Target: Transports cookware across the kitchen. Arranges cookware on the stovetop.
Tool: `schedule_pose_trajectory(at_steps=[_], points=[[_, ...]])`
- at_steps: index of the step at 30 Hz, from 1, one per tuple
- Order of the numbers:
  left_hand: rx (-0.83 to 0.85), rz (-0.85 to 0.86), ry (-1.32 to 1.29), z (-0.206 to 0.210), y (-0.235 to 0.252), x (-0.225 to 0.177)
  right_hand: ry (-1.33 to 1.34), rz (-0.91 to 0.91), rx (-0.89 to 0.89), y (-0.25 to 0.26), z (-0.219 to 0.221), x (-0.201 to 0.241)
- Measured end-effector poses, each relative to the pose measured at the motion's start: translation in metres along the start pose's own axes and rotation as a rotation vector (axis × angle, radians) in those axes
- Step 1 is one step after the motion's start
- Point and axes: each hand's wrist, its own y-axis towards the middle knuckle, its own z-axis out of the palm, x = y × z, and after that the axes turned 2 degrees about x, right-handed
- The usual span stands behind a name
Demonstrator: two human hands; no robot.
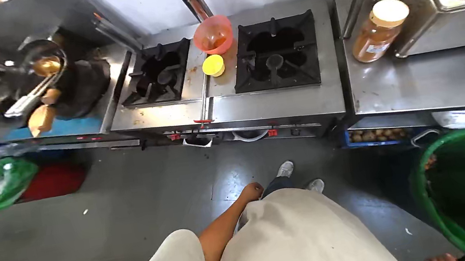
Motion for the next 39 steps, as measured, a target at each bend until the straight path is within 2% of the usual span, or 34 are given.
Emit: schedule_pose_trajectory(at_steps=[4,10,15,21,27,39], points=[[-0.005,-0.013,0.024,0.002,-0.002,0.013,0.028,0.055,-0.009,-0.018,0.017,0.015],[-0.017,-0.01,-0.064,0.002,-0.004,0.005,-0.023,0.041,-0.017,-0.027,0.016,0.005],[-0.019,0.014,-0.056,-0.002,-0.002,-0.004,-0.026,0.099,0.059,-0.033,0.004,-0.018],[-0.011,0.062,-0.051,-0.003,0.008,-0.005,0.009,0.109,-0.061,-0.057,0.023,-0.009],[-0.011,0.115,0.076,-0.001,0.026,0.005,0.089,0.107,-0.065,-0.06,0.018,-0.022],[-0.026,0.038,0.007,-0.013,0.022,-0.009,0.144,0.155,-0.158,-0.052,0.019,-0.008]])
